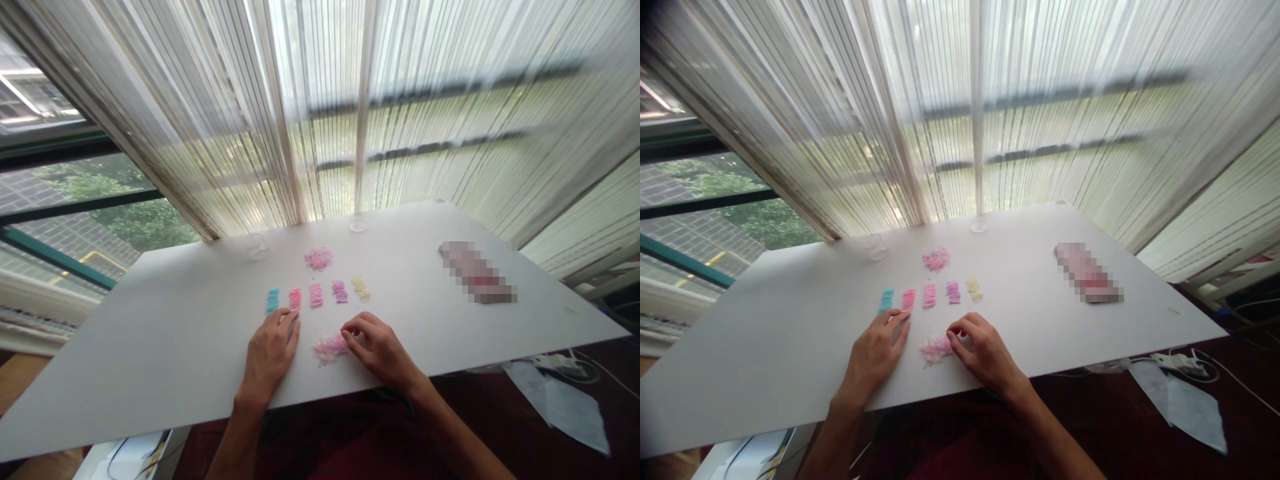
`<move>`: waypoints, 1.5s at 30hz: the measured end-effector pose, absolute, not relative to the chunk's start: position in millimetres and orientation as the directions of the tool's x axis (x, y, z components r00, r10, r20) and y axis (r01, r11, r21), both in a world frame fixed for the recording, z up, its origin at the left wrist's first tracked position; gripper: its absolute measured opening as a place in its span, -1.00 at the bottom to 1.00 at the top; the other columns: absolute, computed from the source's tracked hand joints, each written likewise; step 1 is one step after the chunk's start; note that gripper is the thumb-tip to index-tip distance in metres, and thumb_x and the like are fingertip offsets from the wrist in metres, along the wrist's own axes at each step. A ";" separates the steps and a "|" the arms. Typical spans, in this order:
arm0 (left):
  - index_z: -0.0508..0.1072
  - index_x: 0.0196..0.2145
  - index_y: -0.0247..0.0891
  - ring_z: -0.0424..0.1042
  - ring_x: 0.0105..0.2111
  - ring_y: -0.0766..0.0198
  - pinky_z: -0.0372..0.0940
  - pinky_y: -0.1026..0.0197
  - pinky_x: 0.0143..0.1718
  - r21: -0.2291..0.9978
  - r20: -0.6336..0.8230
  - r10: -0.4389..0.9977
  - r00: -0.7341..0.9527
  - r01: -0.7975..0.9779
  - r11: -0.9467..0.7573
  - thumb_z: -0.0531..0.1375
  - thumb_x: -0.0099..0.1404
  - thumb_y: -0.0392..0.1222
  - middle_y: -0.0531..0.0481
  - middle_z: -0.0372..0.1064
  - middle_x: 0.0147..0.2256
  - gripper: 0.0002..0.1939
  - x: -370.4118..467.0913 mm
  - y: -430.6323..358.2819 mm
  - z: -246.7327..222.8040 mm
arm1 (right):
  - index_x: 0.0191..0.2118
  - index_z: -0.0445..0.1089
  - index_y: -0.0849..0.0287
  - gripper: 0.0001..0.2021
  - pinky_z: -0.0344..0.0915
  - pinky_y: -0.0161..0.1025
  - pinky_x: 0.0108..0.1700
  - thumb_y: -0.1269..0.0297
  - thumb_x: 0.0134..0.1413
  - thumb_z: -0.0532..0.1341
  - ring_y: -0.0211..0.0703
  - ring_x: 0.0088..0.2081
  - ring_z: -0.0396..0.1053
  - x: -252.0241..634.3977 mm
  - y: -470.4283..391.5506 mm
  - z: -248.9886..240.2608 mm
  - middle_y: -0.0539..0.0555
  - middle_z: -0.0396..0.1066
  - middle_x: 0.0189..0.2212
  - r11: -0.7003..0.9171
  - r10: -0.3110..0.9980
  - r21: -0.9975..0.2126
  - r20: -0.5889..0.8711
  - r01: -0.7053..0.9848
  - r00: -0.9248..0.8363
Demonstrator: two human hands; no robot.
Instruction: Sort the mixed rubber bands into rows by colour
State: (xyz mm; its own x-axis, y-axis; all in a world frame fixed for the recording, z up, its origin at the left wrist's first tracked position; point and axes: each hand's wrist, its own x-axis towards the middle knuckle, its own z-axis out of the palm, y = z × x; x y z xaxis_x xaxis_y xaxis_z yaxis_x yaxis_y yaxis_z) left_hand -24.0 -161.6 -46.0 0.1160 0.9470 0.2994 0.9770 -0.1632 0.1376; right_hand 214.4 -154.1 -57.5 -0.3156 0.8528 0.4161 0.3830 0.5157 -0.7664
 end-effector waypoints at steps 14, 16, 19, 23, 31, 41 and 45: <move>0.49 0.02 -0.20 0.52 -0.09 0.13 0.42 0.15 -0.07 0.149 0.299 0.948 0.111 0.976 -0.162 0.14 0.43 -0.22 -0.10 0.48 0.00 -0.75 -21.1 -155.1 -43.6 | -0.27 0.45 0.11 -0.89 0.39 -0.22 -0.19 0.34 0.29 0.19 -0.16 -0.27 0.42 214.1 -155.0 -56.4 0.06 0.45 -0.32 0.513 0.855 -0.761 0.410 0.398 -0.317; 0.49 0.01 -0.19 0.53 -0.11 0.12 0.43 0.13 -0.08 0.194 0.312 0.944 0.106 0.966 -0.173 0.13 0.43 -0.22 -0.10 0.49 -0.01 -0.76 -22.0 -158.0 -42.6 | -0.27 0.45 0.11 -0.90 0.40 -0.21 -0.19 0.35 0.29 0.19 -0.15 -0.27 0.42 213.8 -154.9 -56.1 0.06 0.45 -0.32 0.511 0.857 -0.760 0.415 0.401 -0.306; 0.50 -0.05 -0.17 0.53 -0.16 0.15 0.44 0.13 -0.10 0.304 0.316 0.941 0.120 0.927 -0.220 0.11 0.44 -0.19 -0.07 0.49 -0.03 -0.78 -21.9 -164.1 -39.6 | -0.26 0.45 0.10 -0.90 0.40 -0.19 -0.20 0.36 0.28 0.19 -0.14 -0.29 0.42 213.4 -154.1 -56.0 0.06 0.44 -0.34 0.506 0.863 -0.751 0.431 0.424 -0.265; 0.51 -0.06 -0.13 0.52 -0.25 0.21 0.45 0.16 -0.15 0.463 0.265 0.939 0.221 0.824 -0.325 0.12 0.44 -0.14 -0.03 0.49 -0.07 -0.79 -17.7 -171.6 -35.1 | -0.25 0.44 0.10 -0.90 0.40 -0.17 -0.18 0.39 0.27 0.18 -0.12 -0.29 0.41 213.6 -152.9 -56.4 0.06 0.43 -0.36 0.493 0.868 -0.742 0.457 0.455 -0.196; 0.53 -0.05 -0.14 0.48 -0.10 0.15 0.42 0.11 -0.02 0.561 0.254 0.914 0.315 0.722 -0.405 0.16 0.43 -0.18 -0.08 0.48 -0.13 -0.79 -1.9 -172.9 -39.5 | -0.14 0.44 0.11 -0.86 0.32 -0.08 -0.10 0.42 0.21 0.22 -0.05 -0.20 0.38 215.5 -157.7 -57.7 0.08 0.46 -0.29 0.567 0.823 -0.659 0.439 0.493 -0.361; 0.55 -0.12 -0.16 0.46 -0.16 0.14 0.43 0.09 -0.08 0.572 0.311 0.881 0.357 0.670 -0.473 0.17 0.42 -0.20 -0.08 0.48 -0.19 -0.84 15.7 -177.7 -41.6 | -0.22 0.42 0.11 -0.84 0.24 -0.08 -0.10 0.51 0.10 0.24 -0.05 -0.21 0.36 215.4 -160.0 -54.6 0.05 0.45 -0.29 0.609 0.791 -0.584 0.399 0.536 -0.464; 0.54 -0.14 -0.17 0.45 -0.17 0.15 0.42 0.08 -0.08 0.582 0.326 0.879 0.347 0.660 -0.476 0.17 0.42 -0.21 -0.09 0.49 -0.20 -0.85 16.2 -177.0 -46.1 | -0.28 0.41 0.12 -0.87 0.25 -0.09 -0.13 0.51 0.12 0.25 -0.06 -0.25 0.35 215.1 -158.6 -58.1 0.05 0.45 -0.33 0.612 0.790 -0.575 0.405 0.543 -0.461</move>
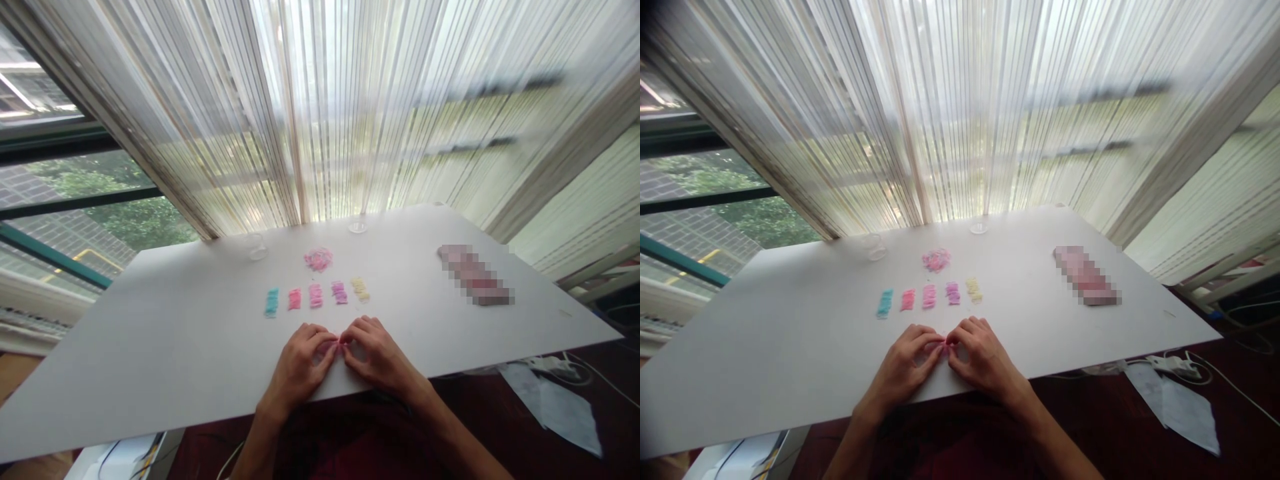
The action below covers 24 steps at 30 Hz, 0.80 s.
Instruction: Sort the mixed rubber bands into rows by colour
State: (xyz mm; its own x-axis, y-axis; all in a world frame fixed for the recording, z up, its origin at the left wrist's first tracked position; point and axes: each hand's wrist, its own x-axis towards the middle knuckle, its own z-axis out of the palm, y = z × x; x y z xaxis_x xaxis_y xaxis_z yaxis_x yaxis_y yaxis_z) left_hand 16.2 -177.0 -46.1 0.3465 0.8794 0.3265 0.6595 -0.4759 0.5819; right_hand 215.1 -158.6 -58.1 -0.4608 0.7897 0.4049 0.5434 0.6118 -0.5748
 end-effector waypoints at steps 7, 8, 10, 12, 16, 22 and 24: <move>0.53 -0.16 -0.17 0.44 -0.16 0.13 0.38 0.06 -0.08 0.559 0.329 0.876 0.352 0.675 -0.481 0.20 0.38 -0.26 -0.08 0.49 -0.20 -0.87 15.0 -177.4 -49.2 | -0.28 0.41 0.12 -0.88 0.27 -0.08 -0.13 0.51 0.15 0.24 -0.05 -0.24 0.36 214.7 -157.7 -59.2 0.05 0.45 -0.33 0.610 0.791 -0.576 0.401 0.544 -0.463; 0.53 -0.17 -0.18 0.44 -0.17 0.13 0.38 0.05 -0.09 0.549 0.332 0.876 0.350 0.684 -0.481 0.21 0.37 -0.25 -0.08 0.49 -0.20 -0.89 15.3 -177.3 -49.3 | -0.28 0.41 0.12 -0.88 0.28 -0.08 -0.12 0.51 0.16 0.24 -0.05 -0.24 0.36 214.7 -157.5 -59.6 0.06 0.45 -0.33 0.610 0.791 -0.578 0.400 0.542 -0.464; 0.53 -0.19 -0.18 0.44 -0.18 0.13 0.37 0.05 -0.11 0.534 0.339 0.875 0.345 0.696 -0.481 0.22 0.37 -0.23 -0.08 0.49 -0.21 -0.91 16.2 -177.0 -49.0 | -0.28 0.40 0.12 -0.87 0.29 -0.08 -0.13 0.51 0.17 0.23 -0.05 -0.24 0.36 214.8 -157.2 -60.5 0.06 0.45 -0.33 0.612 0.789 -0.582 0.407 0.535 -0.460; 0.54 -0.20 -0.18 0.44 -0.19 0.13 0.37 0.06 -0.12 0.526 0.349 0.873 0.340 0.700 -0.483 0.22 0.38 -0.21 -0.08 0.50 -0.22 -0.91 17.1 -176.5 -48.5 | -0.27 0.39 0.12 -0.87 0.30 -0.09 -0.14 0.51 0.19 0.21 -0.06 -0.24 0.36 214.9 -156.9 -61.2 0.06 0.45 -0.32 0.615 0.787 -0.588 0.422 0.525 -0.450; 0.54 -0.20 -0.18 0.44 -0.19 0.14 0.37 0.06 -0.11 0.522 0.360 0.871 0.336 0.701 -0.486 0.21 0.39 -0.19 -0.09 0.50 -0.22 -0.89 18.3 -175.6 -47.1 | -0.25 0.38 0.11 -0.87 0.32 -0.10 -0.14 0.50 0.24 0.19 -0.06 -0.23 0.37 215.3 -156.9 -60.8 0.06 0.45 -0.31 0.621 0.783 -0.614 0.444 0.488 -0.436; 0.53 -0.20 -0.16 0.45 -0.19 0.14 0.34 0.07 -0.13 0.520 0.356 0.873 0.333 0.705 -0.482 0.20 0.40 -0.18 -0.06 0.50 -0.22 -0.90 18.8 -174.2 -44.8 | -0.22 0.37 0.10 -0.86 0.35 -0.10 -0.14 0.50 0.27 0.17 -0.05 -0.20 0.37 216.2 -157.0 -57.9 0.07 0.44 -0.28 0.621 0.780 -0.649 0.459 0.439 -0.426; 0.53 -0.22 -0.16 0.45 -0.20 0.14 0.33 0.08 -0.14 0.516 0.356 0.873 0.332 0.709 -0.480 0.21 0.39 -0.20 -0.05 0.50 -0.23 -0.91 18.7 -173.6 -44.1 | -0.21 0.37 0.11 -0.87 0.36 -0.10 -0.13 0.50 0.27 0.17 -0.05 -0.19 0.37 216.3 -157.6 -56.8 0.07 0.44 -0.28 0.616 0.783 -0.662 0.457 0.427 -0.421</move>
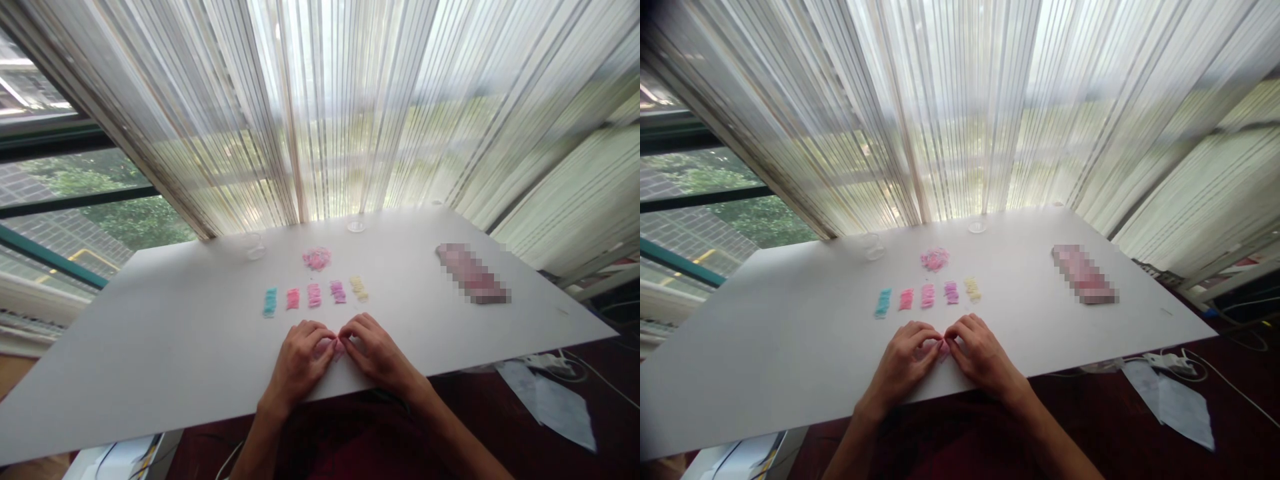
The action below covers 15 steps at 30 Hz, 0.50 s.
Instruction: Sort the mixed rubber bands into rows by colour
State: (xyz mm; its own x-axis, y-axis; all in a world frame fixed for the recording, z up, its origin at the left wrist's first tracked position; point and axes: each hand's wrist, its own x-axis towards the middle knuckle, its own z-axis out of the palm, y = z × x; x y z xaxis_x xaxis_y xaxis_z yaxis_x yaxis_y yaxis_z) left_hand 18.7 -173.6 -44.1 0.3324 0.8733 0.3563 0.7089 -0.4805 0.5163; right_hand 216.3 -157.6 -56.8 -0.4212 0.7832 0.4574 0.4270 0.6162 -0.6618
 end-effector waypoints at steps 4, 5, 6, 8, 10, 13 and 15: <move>0.53 -0.22 -0.17 0.45 -0.21 0.15 0.32 0.09 -0.14 0.531 0.368 0.872 0.324 0.697 -0.483 0.21 0.39 -0.21 -0.04 0.50 -0.23 -0.91 18.0 -172.2 -43.5 | -0.18 0.39 0.10 -0.90 0.37 -0.10 -0.11 0.45 0.28 0.19 -0.05 -0.17 0.37 216.1 -159.6 -54.5 0.08 0.44 -0.26 0.595 0.800 -0.687 0.451 0.418 -0.397; 0.53 -0.22 -0.17 0.45 -0.21 0.15 0.33 0.09 -0.14 0.541 0.370 0.873 0.318 0.690 -0.481 0.20 0.39 -0.21 -0.04 0.49 -0.23 -0.91 17.8 -172.0 -43.4 | -0.17 0.39 0.10 -0.91 0.37 -0.10 -0.10 0.43 0.27 0.21 -0.05 -0.17 0.37 216.0 -159.9 -54.2 0.07 0.44 -0.26 0.592 0.802 -0.689 0.449 0.419 -0.394; 0.53 -0.21 -0.17 0.45 -0.20 0.15 0.34 0.10 -0.14 0.553 0.369 0.875 0.313 0.683 -0.477 0.20 0.40 -0.21 -0.05 0.49 -0.23 -0.91 17.6 -171.8 -43.3 | -0.17 0.39 0.10 -0.92 0.37 -0.10 -0.09 0.41 0.27 0.22 -0.05 -0.17 0.38 216.0 -160.2 -54.1 0.07 0.44 -0.26 0.592 0.802 -0.688 0.449 0.421 -0.394; 0.53 -0.21 -0.17 0.45 -0.20 0.16 0.35 0.11 -0.15 0.578 0.362 0.881 0.303 0.669 -0.468 0.19 0.40 -0.21 -0.06 0.48 -0.23 -0.90 17.4 -171.9 -43.2 | -0.17 0.40 0.10 -0.93 0.38 -0.09 -0.09 0.39 0.26 0.24 -0.05 -0.17 0.38 215.9 -160.0 -54.5 0.07 0.44 -0.26 0.597 0.799 -0.680 0.452 0.426 -0.397; 0.53 -0.21 -0.17 0.45 -0.20 0.16 0.37 0.13 -0.15 0.597 0.358 0.884 0.300 0.655 -0.463 0.19 0.40 -0.21 -0.07 0.48 -0.22 -0.90 17.7 -172.2 -43.3 | -0.16 0.40 0.10 -0.93 0.39 -0.10 -0.10 0.39 0.26 0.24 -0.05 -0.17 0.39 215.7 -159.2 -55.5 0.07 0.45 -0.26 0.596 0.800 -0.675 0.457 0.435 -0.388; 0.53 -0.20 -0.18 0.45 -0.21 0.17 0.38 0.13 -0.15 0.613 0.366 0.883 0.294 0.638 -0.466 0.20 0.39 -0.22 -0.07 0.48 -0.22 -0.90 18.5 -172.6 -43.7 | -0.18 0.41 0.10 -0.95 0.39 -0.12 -0.12 0.39 0.28 0.23 -0.05 -0.18 0.40 215.4 -157.8 -57.8 0.07 0.45 -0.26 0.589 0.807 -0.673 0.458 0.447 -0.372; 0.54 -0.21 -0.18 0.45 -0.22 0.18 0.39 0.14 -0.16 0.618 0.373 0.882 0.287 0.632 -0.467 0.21 0.39 -0.22 -0.07 0.48 -0.22 -0.91 18.7 -172.7 -44.1 | -0.20 0.41 0.10 -0.94 0.39 -0.12 -0.12 0.40 0.28 0.23 -0.06 -0.18 0.39 215.2 -156.9 -59.4 0.07 0.45 -0.27 0.585 0.810 -0.673 0.455 0.452 -0.370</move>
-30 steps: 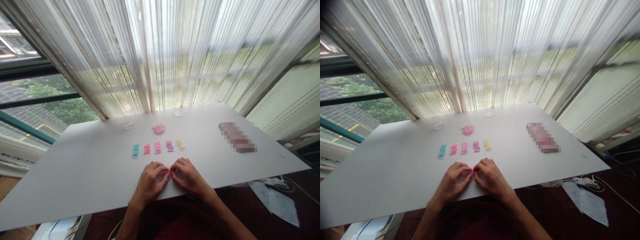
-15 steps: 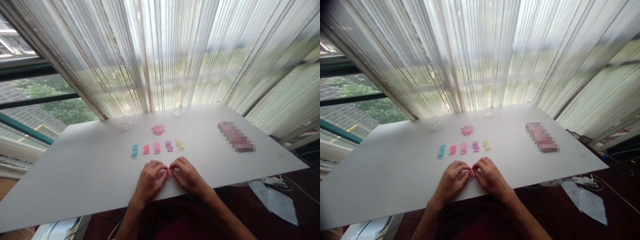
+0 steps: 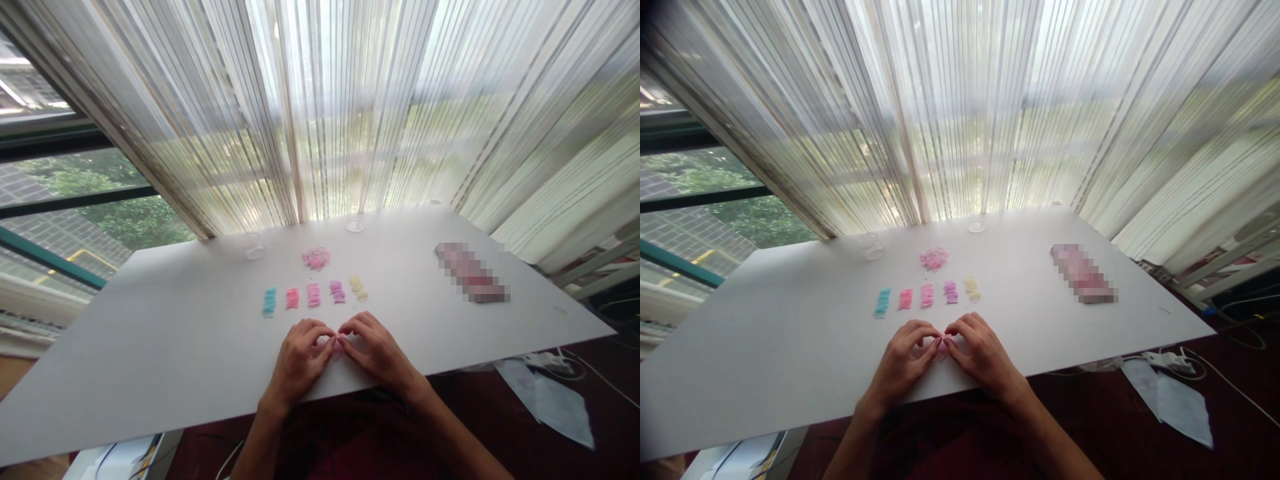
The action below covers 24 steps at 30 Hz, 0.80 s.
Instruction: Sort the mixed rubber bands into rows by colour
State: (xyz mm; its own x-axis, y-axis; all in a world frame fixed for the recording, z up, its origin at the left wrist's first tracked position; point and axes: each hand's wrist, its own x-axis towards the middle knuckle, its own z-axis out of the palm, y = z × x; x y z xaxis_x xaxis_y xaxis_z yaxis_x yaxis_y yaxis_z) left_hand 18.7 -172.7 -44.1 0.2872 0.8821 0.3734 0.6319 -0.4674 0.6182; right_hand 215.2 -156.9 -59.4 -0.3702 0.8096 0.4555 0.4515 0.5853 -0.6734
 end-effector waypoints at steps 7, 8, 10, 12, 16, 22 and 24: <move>0.53 -0.20 -0.19 0.40 -0.29 0.24 0.37 0.18 -0.21 0.655 0.397 0.879 0.265 0.589 -0.473 0.21 0.40 -0.20 -0.06 0.47 -0.22 -0.91 15.4 -173.0 -46.5 | -0.23 0.43 0.12 -0.92 0.38 -0.14 -0.16 0.45 0.24 0.25 -0.07 -0.21 0.40 215.7 -155.5 -62.9 0.06 0.45 -0.30 0.587 0.809 -0.675 0.472 0.447 -0.351; 0.52 -0.20 -0.19 0.40 -0.30 0.25 0.37 0.18 -0.21 0.662 0.402 0.879 0.257 0.582 -0.472 0.21 0.40 -0.21 -0.05 0.47 -0.22 -0.92 15.0 -173.2 -46.3 | -0.23 0.43 0.12 -0.92 0.38 -0.14 -0.16 0.45 0.24 0.26 -0.07 -0.21 0.40 215.9 -155.6 -62.8 0.06 0.45 -0.30 0.585 0.811 -0.677 0.471 0.447 -0.347; 0.51 -0.18 -0.19 0.40 -0.32 0.26 0.36 0.19 -0.21 0.669 0.411 0.878 0.244 0.573 -0.473 0.21 0.40 -0.23 -0.05 0.48 -0.21 -0.92 14.8 -173.4 -45.4 | -0.21 0.44 0.11 -0.93 0.39 -0.14 -0.17 0.43 0.25 0.25 -0.08 -0.22 0.40 216.2 -156.4 -61.9 0.06 0.45 -0.30 0.582 0.813 -0.681 0.474 0.445 -0.338; 0.50 -0.17 -0.19 0.41 -0.33 0.27 0.36 0.18 -0.21 0.654 0.423 0.872 0.245 0.583 -0.481 0.21 0.39 -0.26 -0.04 0.50 -0.21 -0.91 15.5 -173.7 -44.0 | -0.17 0.44 0.11 -0.93 0.40 -0.15 -0.17 0.40 0.26 0.25 -0.09 -0.22 0.41 216.4 -157.8 -60.3 0.07 0.45 -0.29 0.589 0.808 -0.688 0.489 0.424 -0.330; 0.49 -0.17 -0.19 0.42 -0.38 0.26 0.32 0.15 -0.22 0.555 0.467 0.837 0.285 0.643 -0.528 0.21 0.37 -0.30 0.00 0.54 -0.23 -0.90 19.5 -174.0 -41.6 | -0.15 0.44 0.11 -0.93 0.41 -0.19 -0.16 0.33 0.26 0.28 -0.12 -0.22 0.43 216.6 -160.6 -57.5 0.07 0.47 -0.27 0.620 0.783 -0.704 0.524 0.347 -0.336; 0.48 -0.17 -0.21 0.42 -0.41 0.25 0.29 0.17 -0.27 0.489 0.508 0.804 0.310 0.665 -0.565 0.21 0.37 -0.28 0.00 0.54 -0.30 -0.92 24.0 -174.8 -39.9 | -0.21 0.46 0.10 -0.97 0.42 -0.23 -0.20 0.34 0.28 0.25 -0.16 -0.28 0.47 216.8 -158.9 -60.8 0.05 0.51 -0.32 0.613 0.787 -0.722 0.525 0.319 -0.324; 0.48 -0.15 -0.21 0.40 -0.42 0.27 0.30 0.18 -0.27 0.506 0.503 0.809 0.305 0.655 -0.562 0.21 0.39 -0.27 0.00 0.53 -0.29 -0.91 23.9 -175.0 -39.9 | -0.20 0.47 0.11 -0.95 0.42 -0.24 -0.22 0.35 0.28 0.24 -0.17 -0.30 0.46 216.5 -158.0 -61.6 0.05 0.51 -0.34 0.617 0.785 -0.720 0.532 0.319 -0.316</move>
State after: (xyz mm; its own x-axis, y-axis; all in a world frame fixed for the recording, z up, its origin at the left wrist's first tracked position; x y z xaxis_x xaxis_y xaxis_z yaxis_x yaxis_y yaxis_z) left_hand 23.9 -175.0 -39.9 0.3046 0.8085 0.5035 0.6546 -0.5617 0.5059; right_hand 216.5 -158.0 -61.6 -0.3161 0.7852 0.5324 0.3194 0.6165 -0.7197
